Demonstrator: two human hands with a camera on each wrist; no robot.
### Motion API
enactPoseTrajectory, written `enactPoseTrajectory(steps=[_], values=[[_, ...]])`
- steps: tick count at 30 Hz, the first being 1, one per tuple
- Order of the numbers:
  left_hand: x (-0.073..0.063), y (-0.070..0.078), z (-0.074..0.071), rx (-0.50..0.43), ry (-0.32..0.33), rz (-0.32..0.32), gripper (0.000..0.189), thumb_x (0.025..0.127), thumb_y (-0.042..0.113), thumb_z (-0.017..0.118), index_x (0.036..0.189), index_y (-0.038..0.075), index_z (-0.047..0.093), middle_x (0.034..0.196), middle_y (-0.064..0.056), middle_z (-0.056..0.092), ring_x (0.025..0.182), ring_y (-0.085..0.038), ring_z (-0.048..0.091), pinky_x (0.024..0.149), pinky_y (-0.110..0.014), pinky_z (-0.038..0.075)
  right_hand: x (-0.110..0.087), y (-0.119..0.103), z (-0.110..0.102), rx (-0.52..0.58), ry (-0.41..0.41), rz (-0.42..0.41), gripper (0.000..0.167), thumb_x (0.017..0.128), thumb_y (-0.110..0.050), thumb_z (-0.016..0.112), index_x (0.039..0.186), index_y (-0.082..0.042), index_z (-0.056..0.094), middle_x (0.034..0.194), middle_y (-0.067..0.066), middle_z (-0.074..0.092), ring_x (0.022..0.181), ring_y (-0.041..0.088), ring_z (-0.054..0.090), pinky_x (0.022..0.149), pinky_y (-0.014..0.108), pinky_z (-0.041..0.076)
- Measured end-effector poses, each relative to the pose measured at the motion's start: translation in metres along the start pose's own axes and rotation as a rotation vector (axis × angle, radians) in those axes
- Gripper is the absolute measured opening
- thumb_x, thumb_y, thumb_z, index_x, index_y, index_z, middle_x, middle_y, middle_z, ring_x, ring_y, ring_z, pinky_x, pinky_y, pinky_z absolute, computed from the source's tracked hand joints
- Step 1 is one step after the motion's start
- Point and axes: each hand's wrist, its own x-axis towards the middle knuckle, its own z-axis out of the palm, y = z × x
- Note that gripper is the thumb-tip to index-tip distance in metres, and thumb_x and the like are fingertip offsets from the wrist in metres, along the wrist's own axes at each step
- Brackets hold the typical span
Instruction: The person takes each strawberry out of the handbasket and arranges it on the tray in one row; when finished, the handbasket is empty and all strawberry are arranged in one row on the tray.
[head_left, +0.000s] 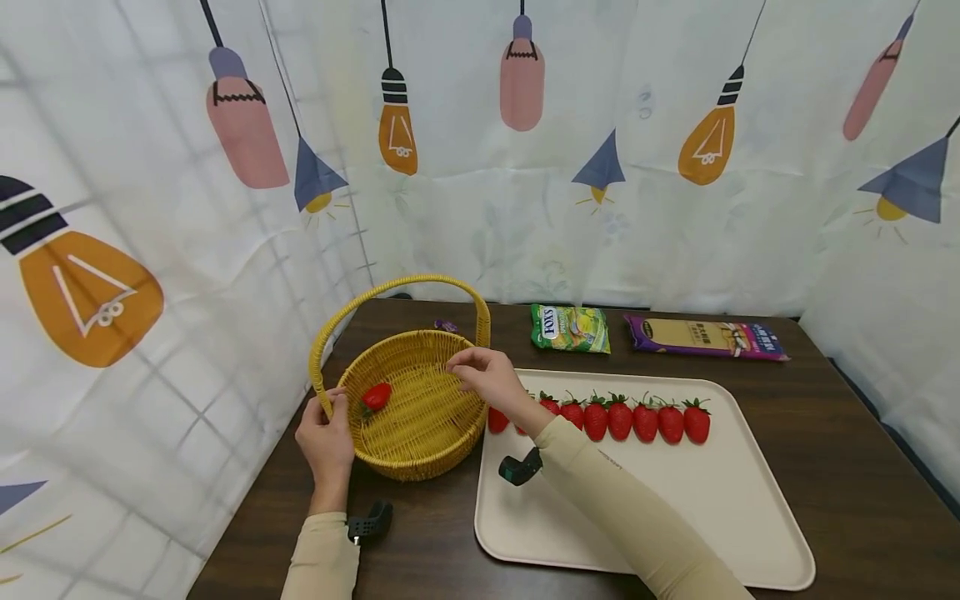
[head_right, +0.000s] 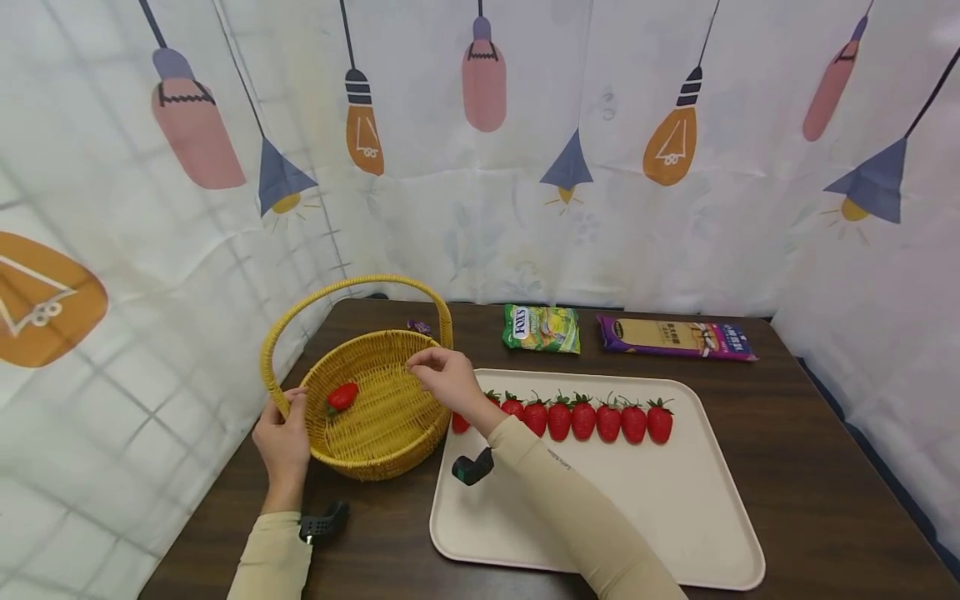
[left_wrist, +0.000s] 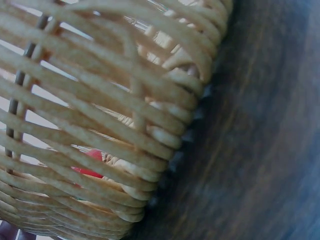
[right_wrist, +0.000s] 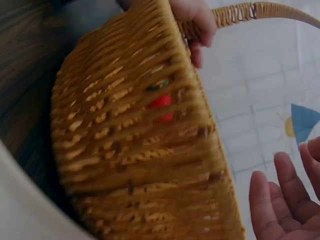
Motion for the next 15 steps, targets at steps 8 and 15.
enactPoseTrajectory(steps=[8, 15], values=[[-0.008, 0.035, -0.004, -0.030, -0.009, -0.006, 0.011, 0.094, 0.006, 0.060, 0.091, 0.001, 0.070, 0.092, -0.010, 0.069, 0.054, -0.004, 0.042, 0.052, -0.019, 0.031, 0.020, -0.007, 0.023, -0.121, -0.173, 0.092, 0.025, 0.096, -0.021, 0.062, 0.116, -0.006, 0.067, 0.109, 0.001, 0.066, 0.111, 0.036, 0.059, 0.091, 0.051, 0.049], [-0.004, 0.021, -0.001, -0.024, -0.011, 0.004, 0.018, 0.095, 0.008, 0.060, 0.096, -0.008, 0.069, 0.100, -0.020, 0.068, 0.061, -0.001, 0.046, 0.054, -0.018, 0.033, 0.036, -0.011, 0.038, -0.202, -0.327, 0.137, 0.033, 0.097, -0.024, 0.060, 0.124, -0.005, 0.064, 0.111, 0.000, 0.066, 0.113, 0.035, 0.058, 0.093, 0.050, 0.048]])
